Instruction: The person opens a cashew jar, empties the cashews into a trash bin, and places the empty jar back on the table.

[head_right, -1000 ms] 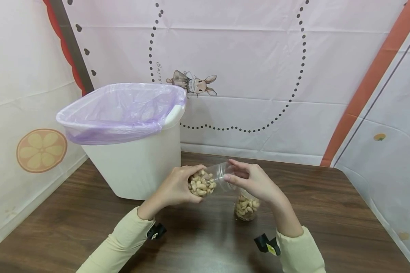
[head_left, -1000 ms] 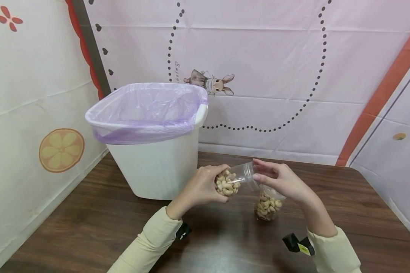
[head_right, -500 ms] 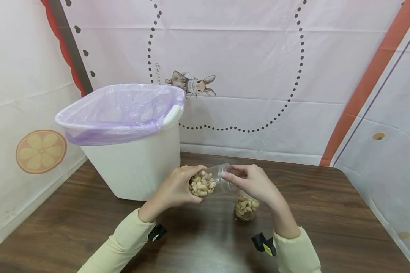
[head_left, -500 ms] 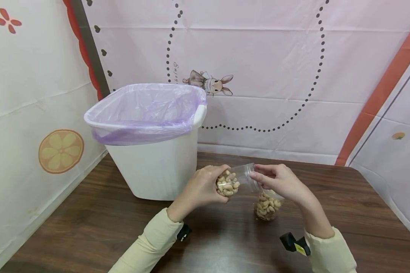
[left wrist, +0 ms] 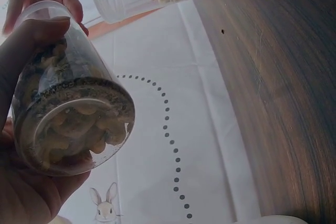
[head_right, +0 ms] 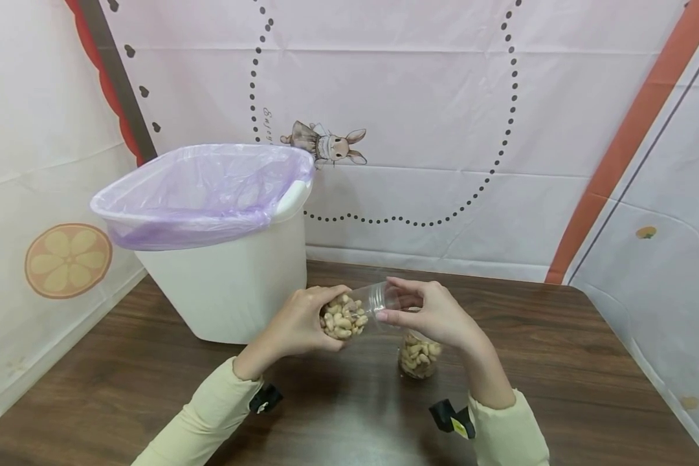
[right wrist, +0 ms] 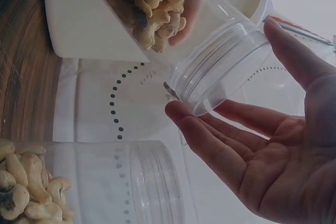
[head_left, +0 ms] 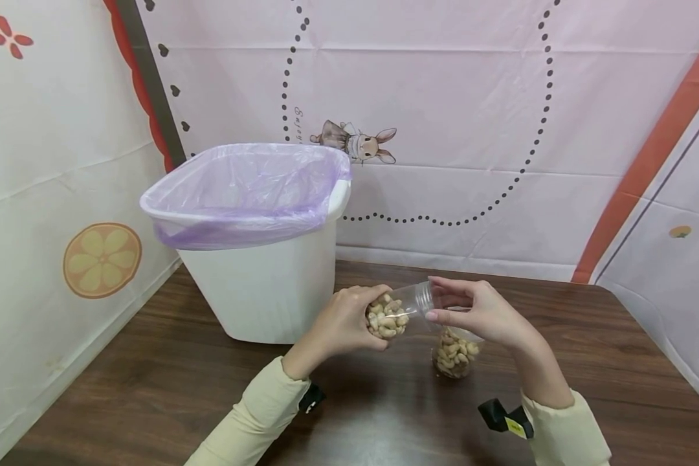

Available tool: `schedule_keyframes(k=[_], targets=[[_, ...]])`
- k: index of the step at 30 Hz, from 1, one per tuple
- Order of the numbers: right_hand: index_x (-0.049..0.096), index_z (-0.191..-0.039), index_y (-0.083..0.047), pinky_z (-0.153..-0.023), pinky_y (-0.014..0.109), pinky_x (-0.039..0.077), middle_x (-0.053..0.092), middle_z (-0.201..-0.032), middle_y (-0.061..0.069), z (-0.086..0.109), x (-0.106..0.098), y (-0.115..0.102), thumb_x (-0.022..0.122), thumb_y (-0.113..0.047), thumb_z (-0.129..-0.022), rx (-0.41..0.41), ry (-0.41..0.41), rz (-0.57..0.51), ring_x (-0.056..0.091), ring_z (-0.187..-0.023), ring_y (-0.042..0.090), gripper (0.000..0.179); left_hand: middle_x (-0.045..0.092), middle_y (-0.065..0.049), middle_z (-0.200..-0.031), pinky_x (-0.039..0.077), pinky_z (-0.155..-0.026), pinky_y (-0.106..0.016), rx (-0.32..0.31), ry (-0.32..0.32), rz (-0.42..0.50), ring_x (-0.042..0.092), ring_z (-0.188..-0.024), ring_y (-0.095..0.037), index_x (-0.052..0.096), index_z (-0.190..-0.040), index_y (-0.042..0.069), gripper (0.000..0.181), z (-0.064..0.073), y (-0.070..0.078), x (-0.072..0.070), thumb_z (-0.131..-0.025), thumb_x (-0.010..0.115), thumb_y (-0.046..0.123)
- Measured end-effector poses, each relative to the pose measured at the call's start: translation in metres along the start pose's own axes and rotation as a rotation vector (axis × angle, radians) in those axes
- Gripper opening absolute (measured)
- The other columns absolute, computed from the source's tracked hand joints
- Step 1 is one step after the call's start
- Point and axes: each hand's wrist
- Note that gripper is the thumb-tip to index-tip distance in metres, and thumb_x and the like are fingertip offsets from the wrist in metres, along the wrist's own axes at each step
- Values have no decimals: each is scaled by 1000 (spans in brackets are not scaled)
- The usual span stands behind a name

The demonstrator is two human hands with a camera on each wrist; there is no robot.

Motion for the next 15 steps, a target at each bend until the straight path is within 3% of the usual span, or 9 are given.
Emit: schedule_keyframes(k=[8, 15], targets=[[42, -134, 1, -86, 33, 48, 52, -124, 21, -2, 1, 5, 72, -17, -76, -75, -14, -64, 54, -110, 32, 67, 64, 5, -88, 46, -71, -27, -2, -9, 22, 57, -79, -10, 59, -115, 13, 71, 1, -2, 1, -51, 82, 32], [40, -136, -1, -88, 38, 47, 50, -127, 22, -1, 0, 6, 69, -19, -80, -100, 9, -20, 53, -112, 34, 65, 64, 6, -86, 46, -69, -26, -4, 2, 34, 56, -77, -9, 59, -114, 15, 69, 0, -3, 1, -51, 82, 31]])
Point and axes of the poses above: each hand's wrist, its own z-axis away from the middle knuckle, its own x-axis out of the palm, y = z × x
